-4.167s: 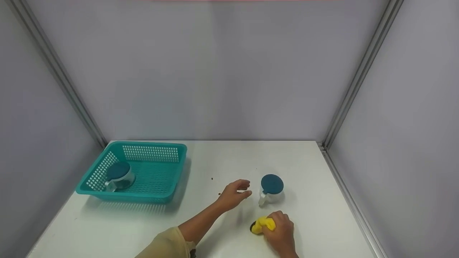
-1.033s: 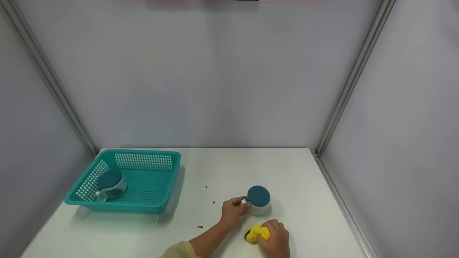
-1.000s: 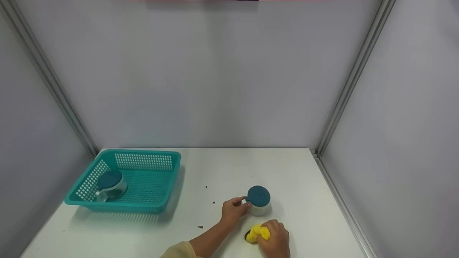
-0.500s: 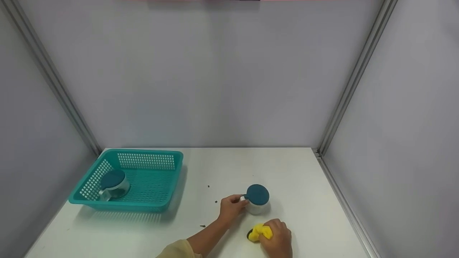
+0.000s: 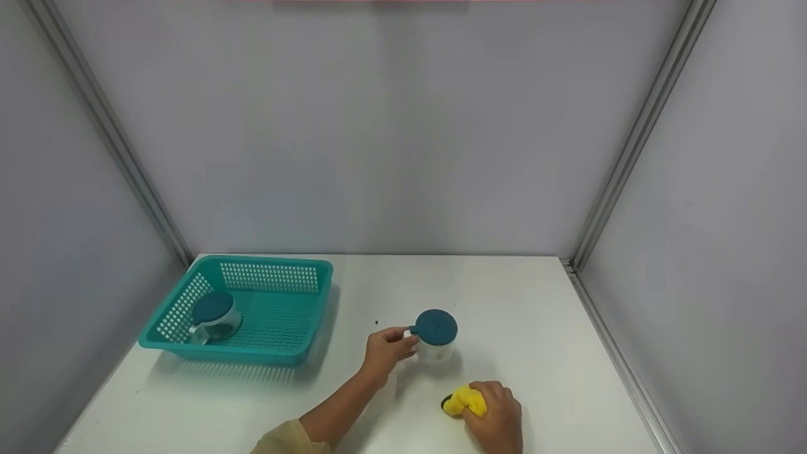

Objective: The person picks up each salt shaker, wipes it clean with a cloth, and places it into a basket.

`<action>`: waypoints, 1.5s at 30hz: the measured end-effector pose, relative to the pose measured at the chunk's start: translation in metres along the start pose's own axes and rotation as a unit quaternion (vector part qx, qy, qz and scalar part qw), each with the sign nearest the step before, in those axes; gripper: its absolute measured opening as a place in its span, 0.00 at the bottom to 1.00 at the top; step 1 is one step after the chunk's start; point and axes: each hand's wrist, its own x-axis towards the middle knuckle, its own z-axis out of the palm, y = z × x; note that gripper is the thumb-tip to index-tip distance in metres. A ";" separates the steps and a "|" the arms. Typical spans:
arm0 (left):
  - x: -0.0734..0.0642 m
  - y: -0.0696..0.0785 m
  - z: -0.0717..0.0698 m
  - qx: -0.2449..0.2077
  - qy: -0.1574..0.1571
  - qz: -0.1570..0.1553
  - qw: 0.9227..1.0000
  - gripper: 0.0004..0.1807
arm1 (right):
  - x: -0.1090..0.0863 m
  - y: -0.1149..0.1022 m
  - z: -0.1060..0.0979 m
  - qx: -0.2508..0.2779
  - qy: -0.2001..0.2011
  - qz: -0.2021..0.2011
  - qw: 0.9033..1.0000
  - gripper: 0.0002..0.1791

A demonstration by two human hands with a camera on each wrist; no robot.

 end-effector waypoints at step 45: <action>-0.049 0.043 -0.108 0.015 0.113 0.065 0.991 0.17 | -0.001 -0.125 0.054 0.223 0.046 -0.029 0.973 0.22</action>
